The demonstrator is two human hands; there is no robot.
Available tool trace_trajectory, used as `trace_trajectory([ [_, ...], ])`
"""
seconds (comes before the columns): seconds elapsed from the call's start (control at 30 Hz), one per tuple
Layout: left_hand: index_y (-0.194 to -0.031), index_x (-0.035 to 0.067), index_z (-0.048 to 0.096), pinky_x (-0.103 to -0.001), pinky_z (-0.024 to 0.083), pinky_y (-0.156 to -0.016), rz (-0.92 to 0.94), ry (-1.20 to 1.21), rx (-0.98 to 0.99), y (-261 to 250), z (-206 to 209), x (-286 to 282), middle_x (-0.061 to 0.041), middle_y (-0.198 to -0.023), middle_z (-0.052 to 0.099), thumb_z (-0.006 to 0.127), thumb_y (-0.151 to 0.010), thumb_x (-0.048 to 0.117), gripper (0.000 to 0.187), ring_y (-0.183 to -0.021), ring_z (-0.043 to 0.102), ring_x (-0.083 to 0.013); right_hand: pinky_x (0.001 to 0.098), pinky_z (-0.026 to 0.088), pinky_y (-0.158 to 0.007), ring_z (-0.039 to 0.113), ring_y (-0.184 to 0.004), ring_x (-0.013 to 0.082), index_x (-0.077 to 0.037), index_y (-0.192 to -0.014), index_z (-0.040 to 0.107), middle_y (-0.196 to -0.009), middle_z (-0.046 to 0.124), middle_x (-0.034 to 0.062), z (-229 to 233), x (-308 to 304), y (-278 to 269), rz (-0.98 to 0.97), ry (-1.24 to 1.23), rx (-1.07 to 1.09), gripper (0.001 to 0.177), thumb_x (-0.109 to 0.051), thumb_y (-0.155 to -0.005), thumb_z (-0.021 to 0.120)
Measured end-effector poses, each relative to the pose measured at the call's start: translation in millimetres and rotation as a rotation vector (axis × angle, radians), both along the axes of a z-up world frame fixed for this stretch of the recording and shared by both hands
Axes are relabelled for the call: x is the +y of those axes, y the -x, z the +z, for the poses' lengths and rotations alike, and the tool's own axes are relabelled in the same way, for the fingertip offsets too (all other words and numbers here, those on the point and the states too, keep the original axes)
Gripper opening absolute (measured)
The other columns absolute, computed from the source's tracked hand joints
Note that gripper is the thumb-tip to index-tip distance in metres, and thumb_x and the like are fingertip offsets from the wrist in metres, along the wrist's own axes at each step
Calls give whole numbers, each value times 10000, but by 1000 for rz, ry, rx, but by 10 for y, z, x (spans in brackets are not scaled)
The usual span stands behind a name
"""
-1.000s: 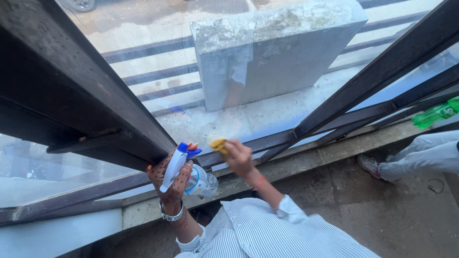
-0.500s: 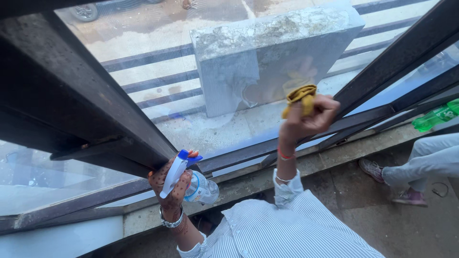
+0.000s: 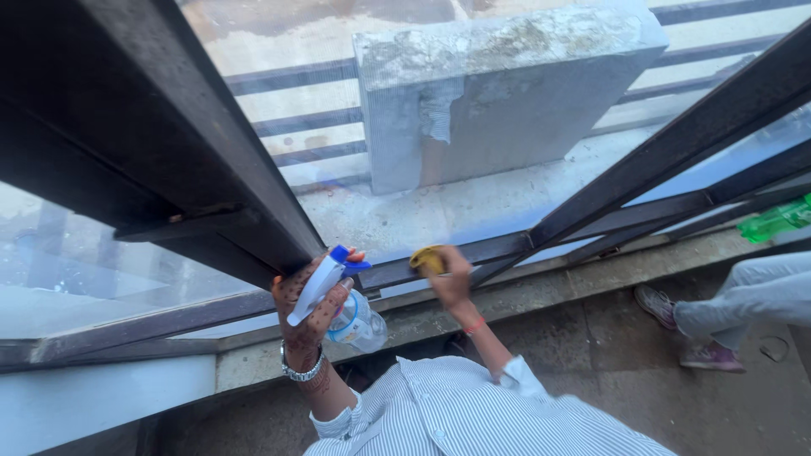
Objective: The person cleans a window pane by spraying a liquid from a bottle and wiping the surface with a yellow cloth.
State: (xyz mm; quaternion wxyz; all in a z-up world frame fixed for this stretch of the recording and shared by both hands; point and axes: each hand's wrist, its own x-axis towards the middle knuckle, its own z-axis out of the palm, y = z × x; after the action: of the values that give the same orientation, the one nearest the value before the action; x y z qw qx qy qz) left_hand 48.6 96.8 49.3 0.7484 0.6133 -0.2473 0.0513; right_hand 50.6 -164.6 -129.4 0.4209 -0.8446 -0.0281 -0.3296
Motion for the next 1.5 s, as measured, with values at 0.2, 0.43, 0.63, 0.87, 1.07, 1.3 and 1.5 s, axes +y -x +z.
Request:
trace_trajectory([
  [0.2,-1290,-101,616,-350,602,-982,37,-53,-53,-8,-59,-3,-199,-1206,736,648,-870,-48,424,-1124,739,-253,299,493,-598,600,-650,120,-13,-855,612,-722,623,64,-43,-233,0,-191,-311,176,155,-18,-797,756],
  [0.43,-1264,-85,659,-366,616,-963,120,-105,-76,-33,-59,-16,-200,-1161,769,670,-841,-51,424,-1070,772,-270,358,416,-766,483,-828,194,-53,-881,507,-879,484,64,899,-914,19,-488,-4,-187,240,41,-809,716],
  [0.63,-1306,-91,627,-395,580,-1052,85,-26,-70,-27,-105,-73,-218,-1211,735,613,-848,-82,458,-1164,730,-289,350,441,-787,478,-872,210,-41,-1004,448,-1011,420,86,1808,-1215,-234,-520,-10,-499,244,30,-832,605],
  [0.87,-1314,-92,619,-390,562,-1063,73,-16,-60,-22,-175,-42,-215,-1244,725,626,-858,-80,457,-1192,717,-284,390,470,-637,563,-710,253,-11,-1015,487,-878,519,106,1420,-629,-226,-258,169,-359,280,-39,-787,647],
  [1.07,-1308,-94,616,-392,572,-1034,98,-42,-59,-22,-227,-40,-217,-1236,726,631,-852,-73,457,-1173,723,-293,397,504,-595,617,-697,305,-54,-943,535,-859,581,141,605,-57,-45,-89,331,-76,298,-16,-744,753],
  [1.3,-1323,-95,605,-419,566,-1076,109,10,-140,-35,-298,-84,-207,-1224,732,629,-868,-62,456,-1161,737,-283,328,569,-711,681,-797,168,-13,-1005,578,-938,651,94,591,-235,101,172,-632,225,222,-4,-867,753],
  [1.5,-1326,-107,607,-409,559,-1094,110,-27,-168,-40,-332,-65,-205,-1231,733,613,-859,-63,470,-1184,726,-287,285,523,-642,612,-731,139,-21,-1168,625,-1000,655,78,457,-603,411,377,-1796,411,246,-105,-964,736],
])
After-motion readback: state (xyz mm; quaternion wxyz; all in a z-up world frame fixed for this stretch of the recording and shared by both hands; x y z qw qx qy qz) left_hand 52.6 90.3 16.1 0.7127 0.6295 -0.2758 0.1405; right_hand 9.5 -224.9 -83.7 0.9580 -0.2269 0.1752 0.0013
